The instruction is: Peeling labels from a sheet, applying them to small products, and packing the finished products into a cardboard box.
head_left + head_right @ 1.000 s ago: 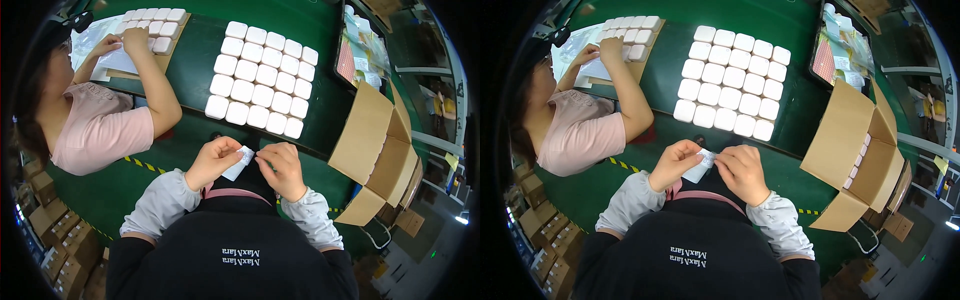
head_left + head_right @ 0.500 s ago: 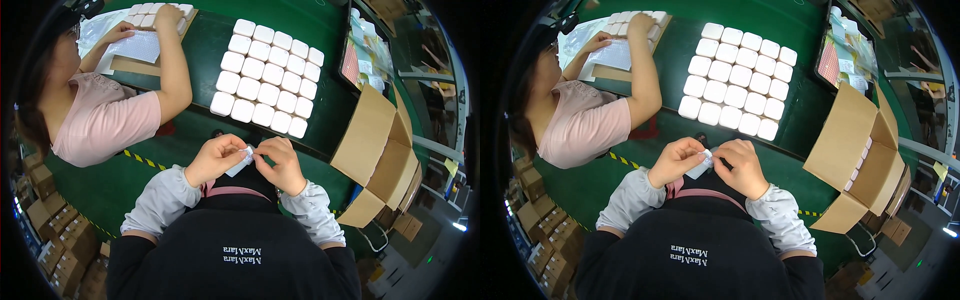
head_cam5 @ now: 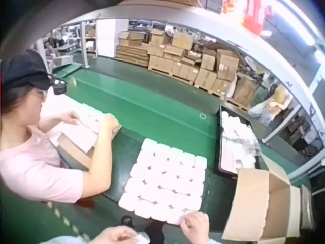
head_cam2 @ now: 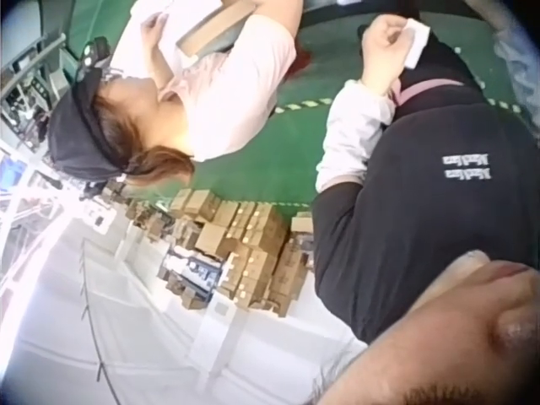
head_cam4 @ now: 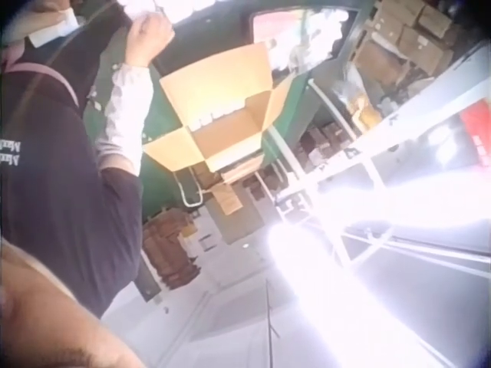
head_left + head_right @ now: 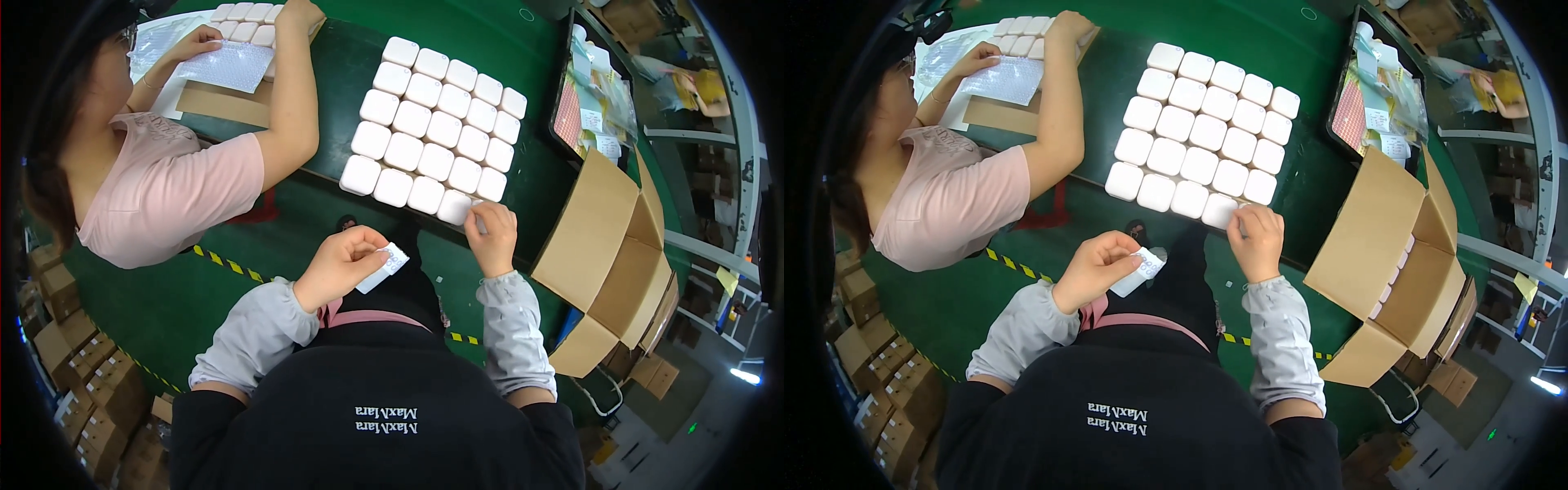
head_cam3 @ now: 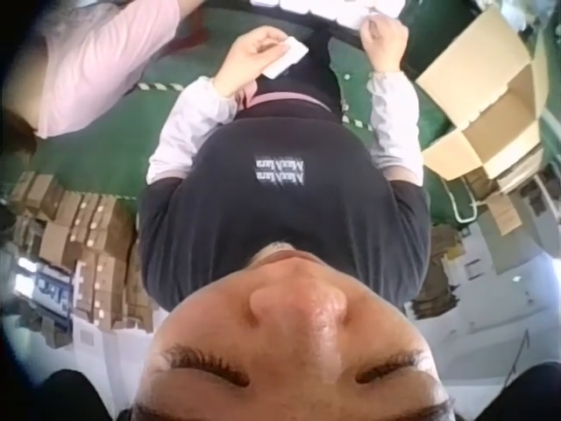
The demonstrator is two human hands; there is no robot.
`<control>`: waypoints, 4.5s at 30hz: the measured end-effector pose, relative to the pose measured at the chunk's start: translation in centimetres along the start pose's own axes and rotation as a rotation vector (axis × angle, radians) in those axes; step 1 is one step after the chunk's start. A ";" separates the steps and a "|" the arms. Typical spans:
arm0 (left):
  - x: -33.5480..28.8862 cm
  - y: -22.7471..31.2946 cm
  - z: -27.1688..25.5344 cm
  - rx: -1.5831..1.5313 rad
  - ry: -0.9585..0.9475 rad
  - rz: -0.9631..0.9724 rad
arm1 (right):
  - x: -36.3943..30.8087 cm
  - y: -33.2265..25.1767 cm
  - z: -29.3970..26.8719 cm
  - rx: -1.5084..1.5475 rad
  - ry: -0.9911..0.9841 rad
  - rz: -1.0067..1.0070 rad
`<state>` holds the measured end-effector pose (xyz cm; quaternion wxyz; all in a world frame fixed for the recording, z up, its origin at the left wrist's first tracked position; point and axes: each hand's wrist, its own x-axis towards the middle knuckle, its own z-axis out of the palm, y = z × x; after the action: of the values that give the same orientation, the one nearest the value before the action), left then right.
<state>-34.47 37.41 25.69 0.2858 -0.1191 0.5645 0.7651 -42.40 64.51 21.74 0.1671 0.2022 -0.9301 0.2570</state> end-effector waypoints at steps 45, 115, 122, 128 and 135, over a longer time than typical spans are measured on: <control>0.5 0.6 1.0 -0.055 0.020 -0.027 | 0.6 -9.7 -2.3 0.416 -0.254 0.062; -0.6 -0.7 -1.8 0.220 -0.015 -0.004 | 2.9 -1.8 4.3 -0.194 -0.069 -0.253; -0.7 -0.9 -1.9 0.219 -0.021 -0.009 | 2.7 -1.9 4.3 -0.240 -0.059 -0.255; -0.6 -1.2 -2.0 0.220 -0.019 0.003 | 2.8 -1.9 4.4 -0.223 -0.063 -0.279; -0.6 -0.4 -1.8 0.244 -0.012 0.021 | 3.4 -1.6 4.0 -0.161 -0.101 -0.317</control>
<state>-33.99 35.62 25.07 0.2935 -0.0730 0.6528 0.6946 -45.46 60.07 20.58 0.1744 0.3449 -0.9113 0.1417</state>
